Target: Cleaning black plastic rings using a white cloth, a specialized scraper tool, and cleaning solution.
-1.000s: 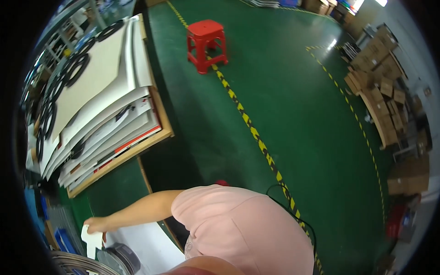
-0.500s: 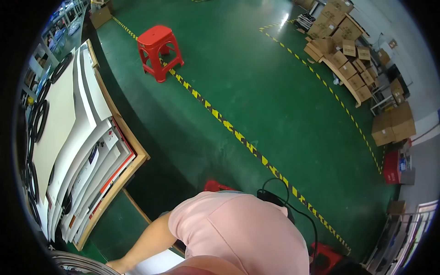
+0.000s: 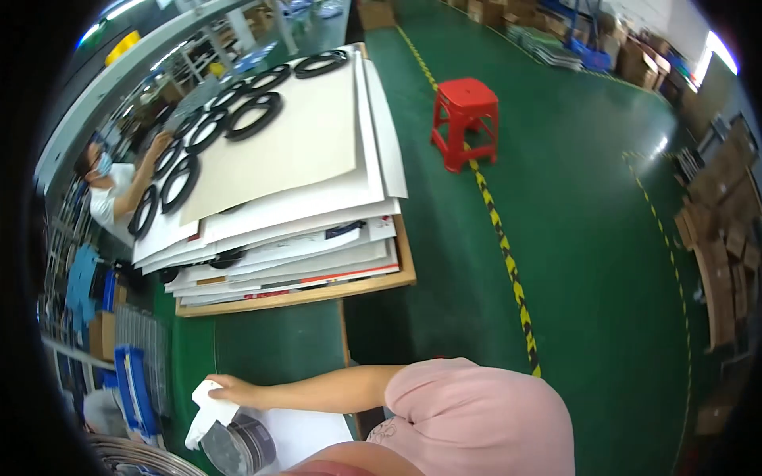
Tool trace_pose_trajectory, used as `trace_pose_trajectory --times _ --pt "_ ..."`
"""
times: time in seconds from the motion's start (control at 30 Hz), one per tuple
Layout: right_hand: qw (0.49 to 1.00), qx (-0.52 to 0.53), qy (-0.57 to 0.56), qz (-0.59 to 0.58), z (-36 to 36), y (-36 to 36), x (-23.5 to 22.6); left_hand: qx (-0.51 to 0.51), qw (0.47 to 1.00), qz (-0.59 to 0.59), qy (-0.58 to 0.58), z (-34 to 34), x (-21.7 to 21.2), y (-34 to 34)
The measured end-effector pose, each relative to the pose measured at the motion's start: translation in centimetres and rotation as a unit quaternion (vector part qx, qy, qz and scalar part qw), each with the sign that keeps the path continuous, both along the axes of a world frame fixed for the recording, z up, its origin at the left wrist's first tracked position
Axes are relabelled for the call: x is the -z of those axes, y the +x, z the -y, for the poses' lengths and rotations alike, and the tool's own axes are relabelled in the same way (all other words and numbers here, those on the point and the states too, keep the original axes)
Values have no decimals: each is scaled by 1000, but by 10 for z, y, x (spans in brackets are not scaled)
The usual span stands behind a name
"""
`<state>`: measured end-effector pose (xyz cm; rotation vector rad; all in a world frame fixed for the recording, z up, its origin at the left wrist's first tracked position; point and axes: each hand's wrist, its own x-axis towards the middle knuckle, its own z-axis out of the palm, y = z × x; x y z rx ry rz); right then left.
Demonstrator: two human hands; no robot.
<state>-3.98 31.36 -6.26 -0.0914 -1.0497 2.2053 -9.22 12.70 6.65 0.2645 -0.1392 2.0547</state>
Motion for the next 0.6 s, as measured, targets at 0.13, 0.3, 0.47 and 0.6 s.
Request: trace_pose_trajectory --times 0.13,0.3,0.47,0.6 --pt "1000 -26 -11 11 2 3 -5 -239 948 -92 -190 38 24 -29" --pt "999 -14 -45 -5 7 -5 1 -150 973 -125 -120 51 16 -14" --pt "1000 4 -20 -22 -2 -1 3 -163 974 -117 -108 75 47 -55" --pt "999 26 -26 -30 -4 -11 16 -98 981 -145 -81 29 61 -93"
